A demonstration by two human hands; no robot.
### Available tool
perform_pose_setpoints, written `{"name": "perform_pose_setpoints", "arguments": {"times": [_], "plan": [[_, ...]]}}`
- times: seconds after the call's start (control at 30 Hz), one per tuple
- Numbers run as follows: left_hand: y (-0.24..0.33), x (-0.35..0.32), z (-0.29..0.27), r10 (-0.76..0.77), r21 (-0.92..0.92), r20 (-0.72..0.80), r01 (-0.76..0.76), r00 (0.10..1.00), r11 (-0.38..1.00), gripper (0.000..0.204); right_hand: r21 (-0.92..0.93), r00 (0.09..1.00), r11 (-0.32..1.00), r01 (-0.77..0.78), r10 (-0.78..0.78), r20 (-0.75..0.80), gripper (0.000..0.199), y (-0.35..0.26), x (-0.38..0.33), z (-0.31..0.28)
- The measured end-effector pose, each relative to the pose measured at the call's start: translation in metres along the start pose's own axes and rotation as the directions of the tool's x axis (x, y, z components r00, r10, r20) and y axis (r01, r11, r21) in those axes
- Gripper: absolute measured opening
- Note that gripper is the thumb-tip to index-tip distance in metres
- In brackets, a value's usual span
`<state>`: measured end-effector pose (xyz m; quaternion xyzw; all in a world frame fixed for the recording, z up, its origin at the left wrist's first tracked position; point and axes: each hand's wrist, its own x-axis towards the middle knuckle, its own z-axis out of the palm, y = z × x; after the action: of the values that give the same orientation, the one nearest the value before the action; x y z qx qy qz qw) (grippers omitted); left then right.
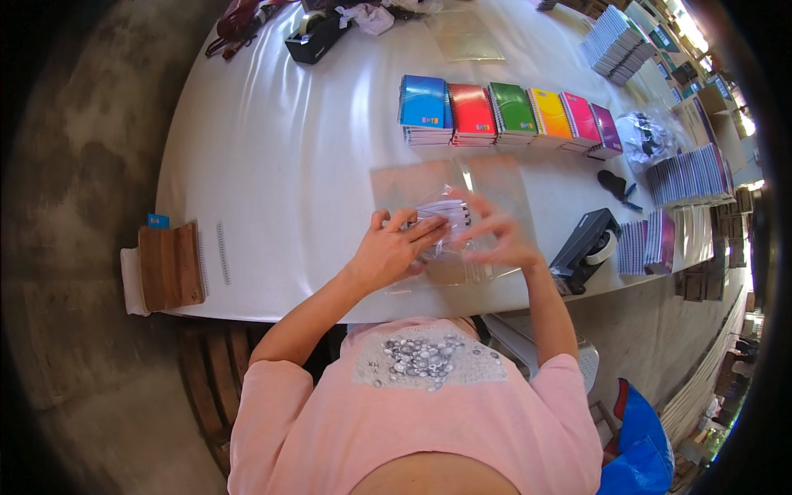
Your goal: The person picks up several colorful spiral notebooks from stacks on a table, aligns them together, and places them into a clear plastic bag. They then pick up another set of notebooks and repeats the process of aligning and bagging them.
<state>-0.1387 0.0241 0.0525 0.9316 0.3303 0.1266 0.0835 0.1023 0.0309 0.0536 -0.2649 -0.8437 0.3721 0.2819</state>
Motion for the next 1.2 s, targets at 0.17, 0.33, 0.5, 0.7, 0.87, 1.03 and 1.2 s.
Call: {"name": "perform_pose_setpoints", "arguments": {"times": [0.17, 0.33, 0.5, 0.7, 0.87, 1.03, 1.2], "plan": [[-0.003, 0.007, -0.008, 0.105, 0.091, 0.106, -0.115, 0.989, 0.989, 0.073, 0.482, 0.759, 0.685, -0.546, 0.649, -0.062, 0.024, 0.022, 0.024, -0.015], [-0.012, 0.015, -0.015, 0.115, -0.033, 0.240, -0.110, 0.964, 0.993, 0.080, 0.407, 0.764, 0.861, -0.303, 0.475, -0.436, 0.024, 0.017, 0.052, -0.008], [-0.022, 0.022, -0.026, 0.040, 0.045, 0.371, -0.061, 0.928, 0.997, 0.094, 0.383, 0.142, 0.880, -0.280, 0.433, -0.890, 0.024, -0.011, -0.016, -0.022], [-0.017, 0.023, -0.020, 0.106, 0.041, 0.319, -0.125, 0.942, 0.991, 0.103, 0.377, -0.306, 0.385, -0.842, 0.236, -0.922, 0.029, -0.013, -0.215, 0.021], [-0.021, 0.019, -0.020, 0.096, 0.023, 0.260, -0.106, 0.961, 0.994, 0.103, 0.892, -0.485, 0.322, -0.316, 0.754, -0.444, 0.028, -0.017, -0.203, 0.014], [-0.023, 0.020, -0.015, 0.111, 0.055, 0.232, -0.127, 0.966, 0.990, 0.104, 0.826, -0.449, 0.564, 0.002, 0.738, -0.504, 0.021, -0.007, -0.204, 0.030], [-0.024, 0.016, -0.014, 0.110, 0.117, 0.231, -0.140, 0.967, 0.983, 0.104, 0.766, -0.497, 0.627, 0.141, 0.714, -0.493, 0.019, -0.015, -0.201, 0.072]]}}
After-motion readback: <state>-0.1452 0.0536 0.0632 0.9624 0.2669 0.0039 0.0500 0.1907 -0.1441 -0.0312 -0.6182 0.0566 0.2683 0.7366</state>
